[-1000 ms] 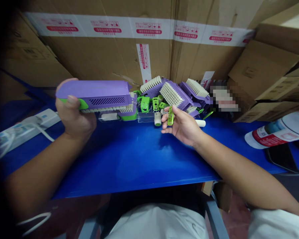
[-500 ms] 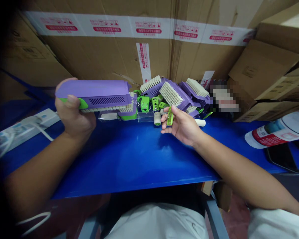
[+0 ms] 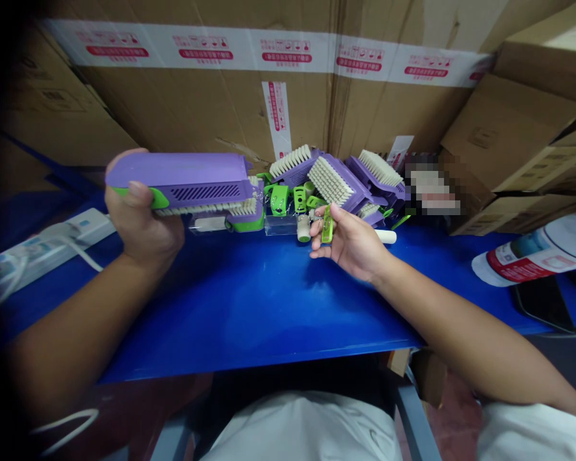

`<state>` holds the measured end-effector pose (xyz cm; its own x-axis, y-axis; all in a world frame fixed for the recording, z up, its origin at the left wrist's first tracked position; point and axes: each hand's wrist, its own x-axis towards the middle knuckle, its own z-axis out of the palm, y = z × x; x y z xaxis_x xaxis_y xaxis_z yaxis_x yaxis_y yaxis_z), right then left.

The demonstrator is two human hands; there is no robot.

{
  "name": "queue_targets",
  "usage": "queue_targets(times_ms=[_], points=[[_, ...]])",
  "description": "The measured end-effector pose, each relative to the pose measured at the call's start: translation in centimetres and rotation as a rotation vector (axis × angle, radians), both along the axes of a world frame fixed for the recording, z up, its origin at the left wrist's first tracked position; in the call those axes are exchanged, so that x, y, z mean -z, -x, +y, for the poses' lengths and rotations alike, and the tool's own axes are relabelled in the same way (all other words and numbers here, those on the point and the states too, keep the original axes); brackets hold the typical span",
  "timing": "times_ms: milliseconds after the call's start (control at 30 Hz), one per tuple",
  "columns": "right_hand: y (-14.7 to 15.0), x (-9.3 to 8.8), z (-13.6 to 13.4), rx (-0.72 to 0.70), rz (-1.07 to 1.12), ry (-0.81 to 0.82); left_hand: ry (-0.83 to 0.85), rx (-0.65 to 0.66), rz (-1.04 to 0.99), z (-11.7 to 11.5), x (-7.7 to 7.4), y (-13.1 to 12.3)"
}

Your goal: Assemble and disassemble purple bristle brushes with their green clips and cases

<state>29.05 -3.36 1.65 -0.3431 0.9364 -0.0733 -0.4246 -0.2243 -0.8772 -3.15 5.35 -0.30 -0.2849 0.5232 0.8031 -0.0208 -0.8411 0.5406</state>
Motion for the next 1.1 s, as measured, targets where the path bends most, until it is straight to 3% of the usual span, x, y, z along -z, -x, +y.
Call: queue_targets(times_ms=[567, 1100], points=[[0.01, -0.01, 0.02, -0.011, 0.011, -0.004, -0.015, 0.069, 0.016, 0.33, 0.19, 0.43], [0.02, -0.06, -0.06, -0.022, 0.000, -0.005, -0.025, 0.045, 0.007, 0.31, 0.21, 0.41]])
